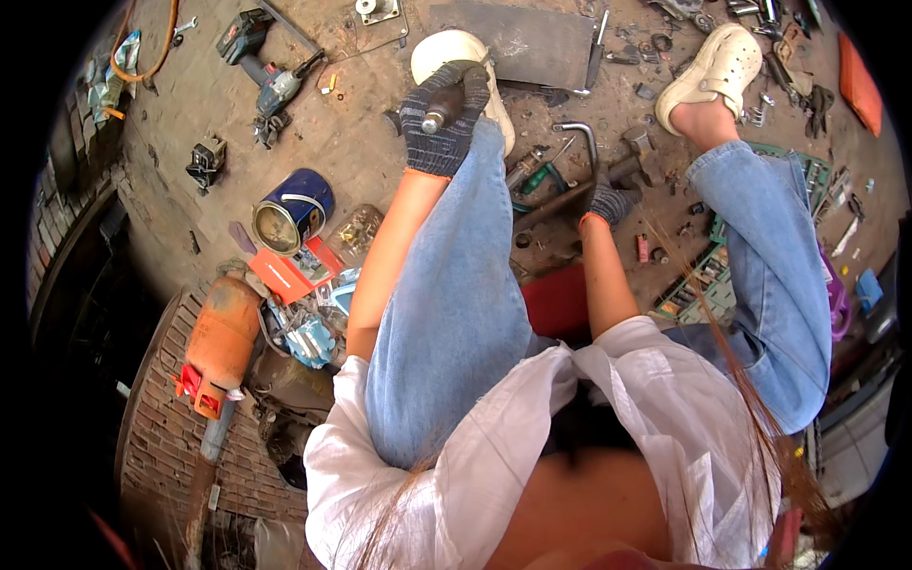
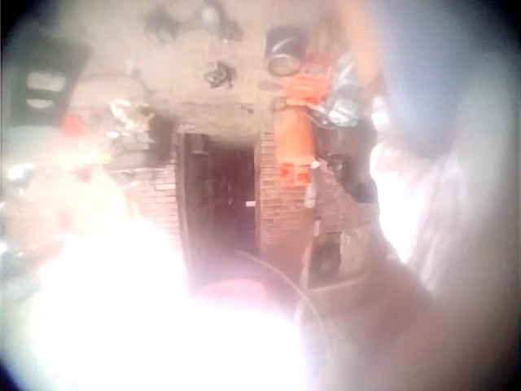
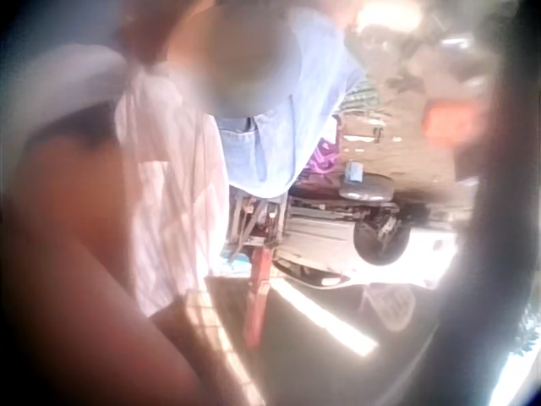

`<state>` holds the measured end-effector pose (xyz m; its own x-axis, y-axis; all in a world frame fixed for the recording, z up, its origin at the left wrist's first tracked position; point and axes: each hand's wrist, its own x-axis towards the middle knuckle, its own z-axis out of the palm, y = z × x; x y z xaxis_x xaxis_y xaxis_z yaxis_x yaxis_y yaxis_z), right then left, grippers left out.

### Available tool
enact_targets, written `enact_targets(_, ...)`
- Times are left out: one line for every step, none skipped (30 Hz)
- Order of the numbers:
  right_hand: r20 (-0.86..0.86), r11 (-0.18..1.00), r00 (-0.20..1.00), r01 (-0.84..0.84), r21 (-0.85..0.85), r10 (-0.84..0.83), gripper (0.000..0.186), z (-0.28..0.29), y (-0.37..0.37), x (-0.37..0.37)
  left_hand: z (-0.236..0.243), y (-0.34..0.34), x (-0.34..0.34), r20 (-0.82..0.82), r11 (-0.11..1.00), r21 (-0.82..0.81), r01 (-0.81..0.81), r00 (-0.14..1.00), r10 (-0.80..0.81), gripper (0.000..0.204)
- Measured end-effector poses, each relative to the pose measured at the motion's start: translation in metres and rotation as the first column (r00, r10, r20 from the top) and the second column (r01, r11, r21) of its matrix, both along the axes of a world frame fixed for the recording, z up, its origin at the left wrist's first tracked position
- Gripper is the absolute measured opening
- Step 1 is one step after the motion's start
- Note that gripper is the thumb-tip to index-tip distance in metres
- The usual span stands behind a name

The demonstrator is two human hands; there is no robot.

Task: The person sits on the floor and handles small mechanical parts, using a hammer and other tools to adjust and assemble components. They repeatedly pick up, inspect, and place down various small metal pieces and fasteners.

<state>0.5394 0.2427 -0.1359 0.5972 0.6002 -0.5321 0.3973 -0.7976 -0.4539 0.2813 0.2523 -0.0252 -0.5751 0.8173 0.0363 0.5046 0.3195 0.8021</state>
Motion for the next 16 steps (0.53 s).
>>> enact_targets(-0.045,1.000,0.999,0.017,0.009,-0.017,0.059,-0.010,0.001,0.013,0.000,0.003,0.001,0.012,1.000,-0.026,0.009,1.000,-0.009,0.016)
enact_targets(-0.099,0.989,0.989,-0.117,-0.095,0.108,0.056,-0.013,0.005,0.025,0.007,0.003,0.001,0.017,0.998,-0.061,0.003,1.000,-0.002,0.016)
enact_targets(-0.199,0.989,0.977,-0.097,-0.113,0.073,0.056,-0.019,0.008,0.032,0.014,0.006,0.001,0.020,0.996,-0.087,-0.001,1.000,0.003,0.017)
enact_targets(-0.293,0.988,0.955,-0.077,-0.131,0.036,0.057,-0.026,0.009,0.038,0.020,0.008,0.005,0.123,0.999,-0.038,-0.026,0.992,0.030,0.017)
enact_targets(-0.384,0.987,0.923,-0.060,-0.151,-0.003,0.058,-0.034,0.010,0.043,0.019,0.011,0.004,0.087,0.999,-0.028,-0.026,0.996,0.028,0.016)
enact_targets(-0.288,0.963,0.958,-0.089,-0.254,0.013,0.059,-0.029,0.017,0.037,0.017,0.008,0.003,0.044,0.999,-0.032,-0.033,0.998,0.035,0.016)
enact_targets(-0.224,0.975,0.966,-0.166,-0.149,0.131,0.058,-0.016,0.018,0.028,0.015,0.006,0.002,0.008,0.999,-0.034,-0.034,0.999,0.034,0.016)
enact_targets(-0.149,0.968,0.960,-0.248,-0.048,0.239,0.058,-0.002,0.015,0.019,0.013,0.006,0.002,0.013,0.999,-0.030,-0.037,0.999,0.038,0.015)
enact_targets(-0.062,0.942,0.940,-0.332,0.052,0.335,0.058,0.009,0.014,0.015,0.016,0.008,0.001,0.004,0.998,-0.054,-0.031,0.999,0.031,0.015)
enact_targets(-0.028,0.872,0.877,-0.481,-0.092,0.480,0.054,0.019,0.013,0.015,0.019,0.009,0.002,-0.005,0.996,-0.083,-0.025,1.000,0.025,0.015)
enact_targets(0.061,0.814,0.812,-0.578,-0.061,0.581,0.055,0.028,0.014,0.012,0.022,0.011,0.002,-0.014,0.993,-0.113,-0.019,1.000,0.017,0.015)
enact_targets(0.153,0.744,0.731,-0.667,-0.047,0.665,0.055,0.051,0.019,-0.001,0.019,0.009,0.001,-0.007,0.995,-0.100,-0.030,1.000,0.030,0.016)
enact_targets(0.246,0.666,0.638,-0.745,-0.044,0.730,0.055,0.065,0.020,-0.007,0.015,0.009,0.002,0.002,0.996,-0.086,-0.038,0.999,0.038,0.017)
enact_targets(0.325,0.597,0.562,-0.803,-0.007,0.760,0.058,0.061,0.016,-0.004,0.012,0.007,0.002,0.011,0.996,-0.072,-0.045,0.999,0.046,0.017)
enact_targets(0.029,0.646,0.648,-0.761,0.062,0.761,0.050,0.075,0.024,-0.011,0.011,0.005,0.000,-0.053,0.997,-0.072,0.014,0.998,-0.018,0.019)
enact_targets(-0.272,0.702,0.658,-0.703,0.112,0.703,0.043,0.111,0.044,-0.027,0.010,0.004,-0.002,-0.118,0.995,-0.072,0.072,0.990,-0.080,0.020)
